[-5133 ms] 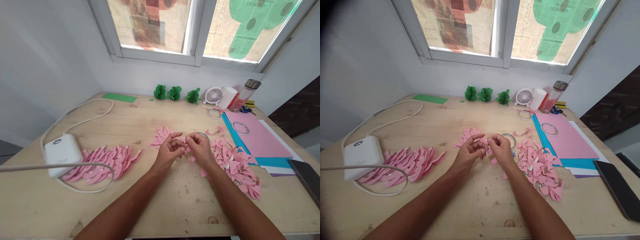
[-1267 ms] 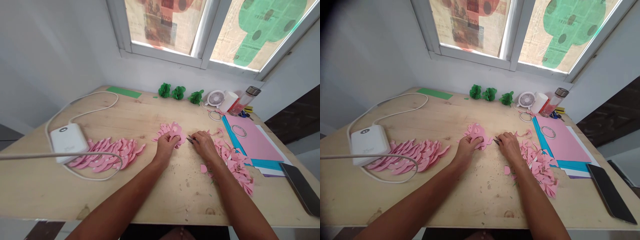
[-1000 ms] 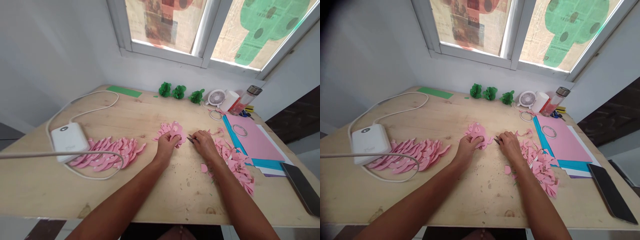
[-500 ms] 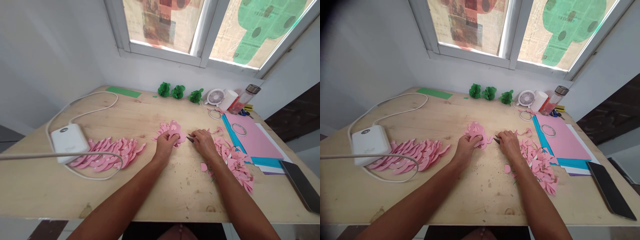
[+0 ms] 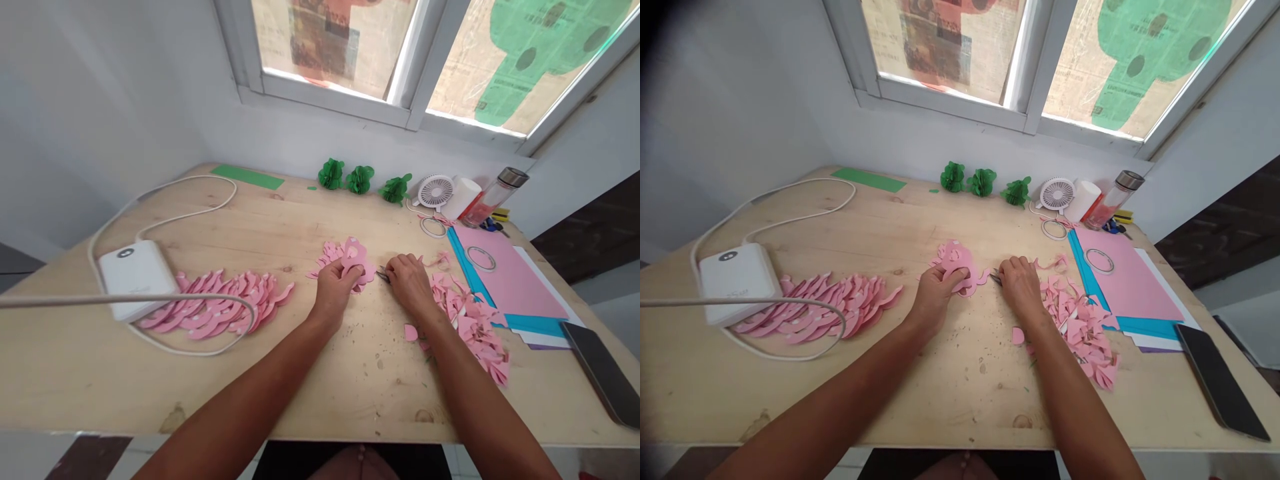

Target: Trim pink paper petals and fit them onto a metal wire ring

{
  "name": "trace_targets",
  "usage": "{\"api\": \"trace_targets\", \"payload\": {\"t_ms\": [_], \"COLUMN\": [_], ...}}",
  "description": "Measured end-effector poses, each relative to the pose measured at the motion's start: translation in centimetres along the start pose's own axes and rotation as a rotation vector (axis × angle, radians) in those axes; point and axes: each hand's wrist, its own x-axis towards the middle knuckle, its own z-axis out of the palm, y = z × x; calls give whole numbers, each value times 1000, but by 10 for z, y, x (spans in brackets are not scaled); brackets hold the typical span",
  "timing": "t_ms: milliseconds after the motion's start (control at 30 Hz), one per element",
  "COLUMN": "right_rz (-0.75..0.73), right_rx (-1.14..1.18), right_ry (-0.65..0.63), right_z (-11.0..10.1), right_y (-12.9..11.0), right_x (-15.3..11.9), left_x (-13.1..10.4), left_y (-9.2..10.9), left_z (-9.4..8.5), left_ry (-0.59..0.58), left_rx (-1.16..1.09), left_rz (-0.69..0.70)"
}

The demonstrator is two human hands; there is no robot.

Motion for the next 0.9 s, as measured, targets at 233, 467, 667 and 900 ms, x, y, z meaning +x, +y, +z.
{"api": "trace_targets", "payload": {"t_ms": [233,467,667,900], "right_rz": [-26,-15,-6,-7], "right_rx": [-42,41,167,267], "right_ry": [26,57,60,33], "right_z": [7,11,11,13], "right_y": [4,9,14,19], "right_x": [-5,-8,-9,-10], "left_x": [0,-6,-6,-1], "left_y": [0,-2,-12,-14], "left_z": [1,9,15,14], "left_ry": [1,-232,-386,-410], "left_rx": [10,-118,-217,-210], "left_rz": [6,-176,-302,-350]}}
